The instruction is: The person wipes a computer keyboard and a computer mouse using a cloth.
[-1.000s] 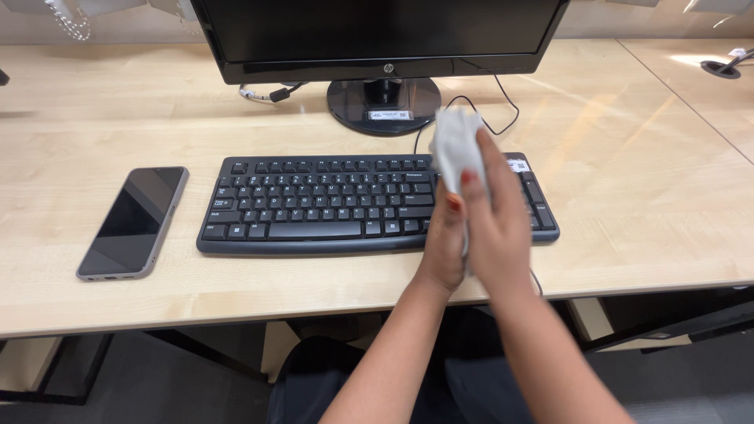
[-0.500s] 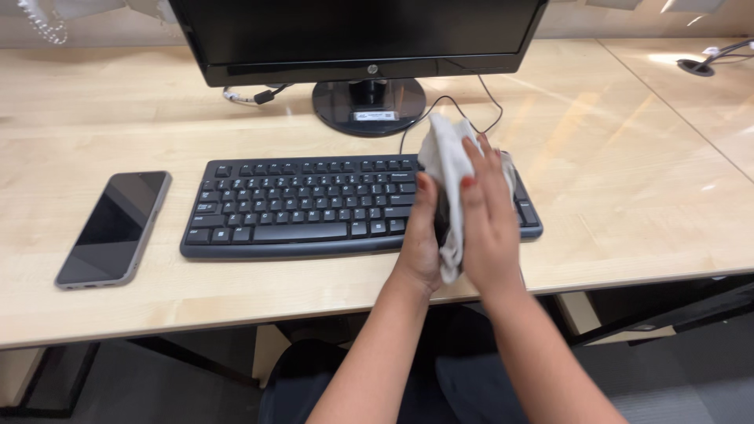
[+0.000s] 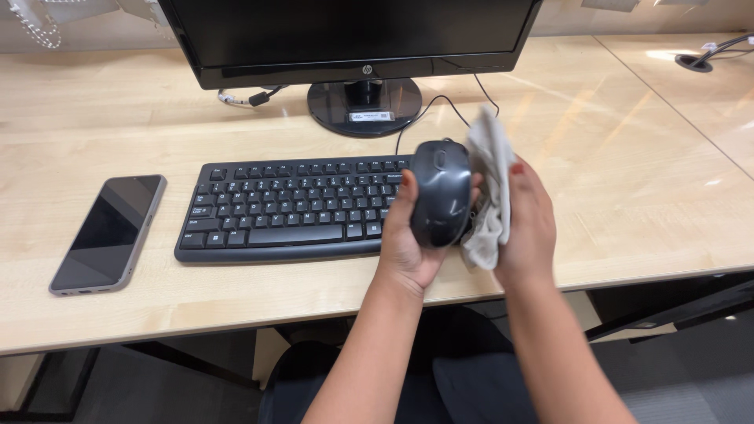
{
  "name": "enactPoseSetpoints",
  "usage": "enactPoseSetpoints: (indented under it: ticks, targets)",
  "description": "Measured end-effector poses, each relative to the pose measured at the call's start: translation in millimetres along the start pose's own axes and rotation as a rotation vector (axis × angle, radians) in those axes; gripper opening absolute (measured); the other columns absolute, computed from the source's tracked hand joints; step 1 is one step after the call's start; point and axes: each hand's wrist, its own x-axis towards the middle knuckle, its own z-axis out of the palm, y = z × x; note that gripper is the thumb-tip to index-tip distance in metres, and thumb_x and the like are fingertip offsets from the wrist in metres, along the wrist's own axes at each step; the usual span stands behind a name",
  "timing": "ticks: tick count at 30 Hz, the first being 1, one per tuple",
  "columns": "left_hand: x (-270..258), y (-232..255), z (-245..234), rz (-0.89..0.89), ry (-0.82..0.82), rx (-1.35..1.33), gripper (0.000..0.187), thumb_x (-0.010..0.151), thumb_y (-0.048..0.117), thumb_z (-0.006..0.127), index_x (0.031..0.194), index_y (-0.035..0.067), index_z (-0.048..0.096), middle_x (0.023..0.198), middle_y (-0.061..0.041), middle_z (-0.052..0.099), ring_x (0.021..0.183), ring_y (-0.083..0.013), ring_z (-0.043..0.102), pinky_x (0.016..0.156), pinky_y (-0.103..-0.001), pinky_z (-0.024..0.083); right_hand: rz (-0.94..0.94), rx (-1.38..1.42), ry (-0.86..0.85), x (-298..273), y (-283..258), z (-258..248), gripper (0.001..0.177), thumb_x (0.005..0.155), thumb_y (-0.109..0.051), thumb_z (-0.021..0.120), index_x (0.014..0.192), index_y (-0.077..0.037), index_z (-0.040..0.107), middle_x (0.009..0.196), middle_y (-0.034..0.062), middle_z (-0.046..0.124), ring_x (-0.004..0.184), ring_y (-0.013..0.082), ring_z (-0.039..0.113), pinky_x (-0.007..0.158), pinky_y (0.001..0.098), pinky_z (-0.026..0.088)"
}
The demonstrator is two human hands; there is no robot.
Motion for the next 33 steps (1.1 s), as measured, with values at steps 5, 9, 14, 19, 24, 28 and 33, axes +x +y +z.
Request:
enactPoseSetpoints:
  ticks: [5,9,14,19,24,28,33]
  targets:
    - [4.6,-8.7,-16.9,-0.034,0.045,-0.040,0.069,0.099,0.052,0.073,0.144,0.004,0.055,0.130,-0.014,0.065,0.116,-0.0247,0.066,0.102,-0.040,0.056,-0.376,-0.370,-0.089,-33.0,0.4,30.8,0.051,0.112,-0.029,0.049,0.153,0.001,0.046,0.155,0.0256,0.049,0.143,0.0334,0.049,0.120,0.0441,0.041]
    - [9.3,-9.2,-30.6,-0.046,-0.117,-0.242,0.070,0.097,0.056,0.052,0.147,0.006,0.049,0.142,-0.017,0.059,0.123,-0.0322,0.063,0.100,-0.043,0.057,-0.538,-0.965,-0.163,-72.4,3.0,61.5,0.054,0.109,-0.032,0.050,0.156,-0.007,0.044,0.170,0.0252,0.022,0.159,0.0468,0.017,0.128,0.0572,0.020]
    - [18.8,-10.8,-34.9,-0.049,-0.206,-0.509,0.075,0.108,0.062,0.038,0.152,0.002,0.041,0.149,-0.024,0.054,0.127,-0.0368,0.061,0.103,-0.044,0.056,-0.491,-0.954,-0.224,-96.5,6.4,57.0,0.055,0.110,-0.032,0.044,0.159,-0.007,0.040,0.173,0.0261,0.008,0.160,0.0520,0.004,0.127,0.0610,0.013]
    - [13.6,-15.9,-25.5,-0.097,-0.020,-0.158,0.064,0.102,0.051,0.052,0.143,0.002,0.051,0.131,-0.020,0.064,0.112,-0.0289,0.069,0.094,-0.040,0.058,-0.535,-0.998,-0.133,-58.9,2.7,47.5,0.052,0.115,-0.034,0.036,0.160,-0.008,0.041,0.174,0.0255,0.014,0.163,0.0463,0.013,0.131,0.0601,0.015]
    - [8.0,-13.7,-16.5,-0.052,0.031,0.113,0.050,0.103,0.043,0.062,0.137,0.005,0.063,0.120,-0.008,0.070,0.104,-0.0177,0.067,0.088,-0.031,0.056,-0.149,-0.355,-0.077,11.7,-11.4,32.3,0.054,0.107,-0.032,0.046,0.153,-0.003,0.044,0.157,0.0212,0.045,0.145,0.0345,0.045,0.119,0.0433,0.037]
    - [5.2,-13.9,-10.0,-0.034,0.014,0.126,0.045,0.103,0.037,0.063,0.134,0.005,0.063,0.116,-0.008,0.071,0.103,-0.0167,0.069,0.090,-0.031,0.056,0.084,0.209,-0.054,14.3,-12.3,28.1,0.058,0.106,-0.029,0.043,0.157,-0.001,0.044,0.147,0.0166,0.054,0.123,0.0247,0.057,0.109,0.0408,0.043]
    - [0.7,-11.1,3.6,0.114,0.023,0.105,0.046,0.096,0.035,0.067,0.132,0.006,0.063,0.116,-0.008,0.072,0.103,-0.0164,0.071,0.094,-0.032,0.057,-0.067,0.239,-0.105,-33.2,2.2,40.5,0.058,0.111,-0.031,0.039,0.161,-0.002,0.030,0.159,0.0079,0.048,0.144,0.0174,0.052,0.122,0.0325,0.041]
